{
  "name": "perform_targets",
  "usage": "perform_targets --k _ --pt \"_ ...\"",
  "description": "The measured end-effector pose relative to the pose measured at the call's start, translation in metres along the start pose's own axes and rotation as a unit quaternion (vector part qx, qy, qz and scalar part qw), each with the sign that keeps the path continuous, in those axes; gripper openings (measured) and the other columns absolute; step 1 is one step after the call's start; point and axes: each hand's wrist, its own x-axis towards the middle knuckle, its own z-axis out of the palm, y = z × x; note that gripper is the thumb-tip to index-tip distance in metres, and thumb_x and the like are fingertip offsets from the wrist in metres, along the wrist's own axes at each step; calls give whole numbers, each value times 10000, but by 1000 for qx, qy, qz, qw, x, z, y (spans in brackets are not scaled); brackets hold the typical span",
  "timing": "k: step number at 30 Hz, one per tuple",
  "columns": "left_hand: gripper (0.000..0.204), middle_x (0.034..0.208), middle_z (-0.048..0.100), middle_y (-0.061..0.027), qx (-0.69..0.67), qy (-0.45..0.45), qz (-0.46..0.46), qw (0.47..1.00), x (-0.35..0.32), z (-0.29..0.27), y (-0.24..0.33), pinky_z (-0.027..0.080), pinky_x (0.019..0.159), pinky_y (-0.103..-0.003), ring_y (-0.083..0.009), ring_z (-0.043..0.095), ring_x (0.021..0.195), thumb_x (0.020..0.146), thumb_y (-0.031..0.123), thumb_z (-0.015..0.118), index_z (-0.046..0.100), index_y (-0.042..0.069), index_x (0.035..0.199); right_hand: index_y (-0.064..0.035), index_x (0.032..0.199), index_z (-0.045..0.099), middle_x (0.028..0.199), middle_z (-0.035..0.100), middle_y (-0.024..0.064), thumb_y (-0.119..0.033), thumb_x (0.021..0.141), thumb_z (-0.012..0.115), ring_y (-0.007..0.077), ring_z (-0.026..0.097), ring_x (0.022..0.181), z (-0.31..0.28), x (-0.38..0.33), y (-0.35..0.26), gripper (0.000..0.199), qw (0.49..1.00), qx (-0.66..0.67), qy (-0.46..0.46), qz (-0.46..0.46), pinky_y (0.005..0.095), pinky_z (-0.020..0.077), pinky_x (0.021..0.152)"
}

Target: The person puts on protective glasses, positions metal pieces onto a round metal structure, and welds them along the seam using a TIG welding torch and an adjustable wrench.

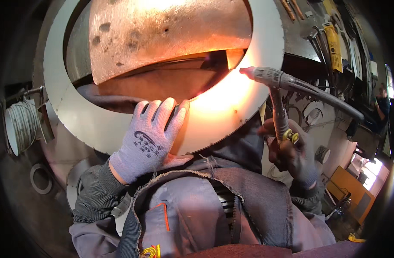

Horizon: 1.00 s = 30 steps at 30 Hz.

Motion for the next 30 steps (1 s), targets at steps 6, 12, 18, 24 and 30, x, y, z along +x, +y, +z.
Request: perform_targets --k 6,12,18,24,30 --pt "1082 1262 479 -227 -9 15 -25 1000 15 -11 14 377 1003 -516 -396 491 1134 606 570 811 438 -61 1402 12 1212 604 928 655 44 -220 939 653 92 613 750 0 25 31 361 989 136 52 -20 259 516 672" --pt "1061 1293 486 -231 28 31 -114 993 87 15 48 386 984 -465 -387 494 1162 685 595 779 401 -87 1404 -38 1193 633 909 620 31 -307 988 619 123 630 713 -29 89 29 338 975 122 151 -110 228 488 582" --pt "1140 1394 458 -262 45 17 -55 997 50 1 18 348 1086 -502 -409 458 1267 627 596 801 379 -116 1412 13 1133 625 818 620 7 -220 1002 565 66 581 635 -42 67 37 275 974 70 191 -101 215 468 556" --pt "899 1304 537 -260 -53 46 -13 997 55 -9 -1 437 1012 -491 -427 538 1182 743 455 798 446 -74 1380 28 1293 553 914 658 62 -288 1003 551 86 601 686 -44 42 24 429 998 -13 29 -62 232 482 584" --pt "232 922 650 -225 -176 -105 -63 977 88 -17 -30 488 722 -461 -418 623 852 989 202 513 625 6 1040 38 1412 480 936 673 86 -452 1048 432 103 625 794 -34 31 11 612 996 -75 20 -35 239 490 679"
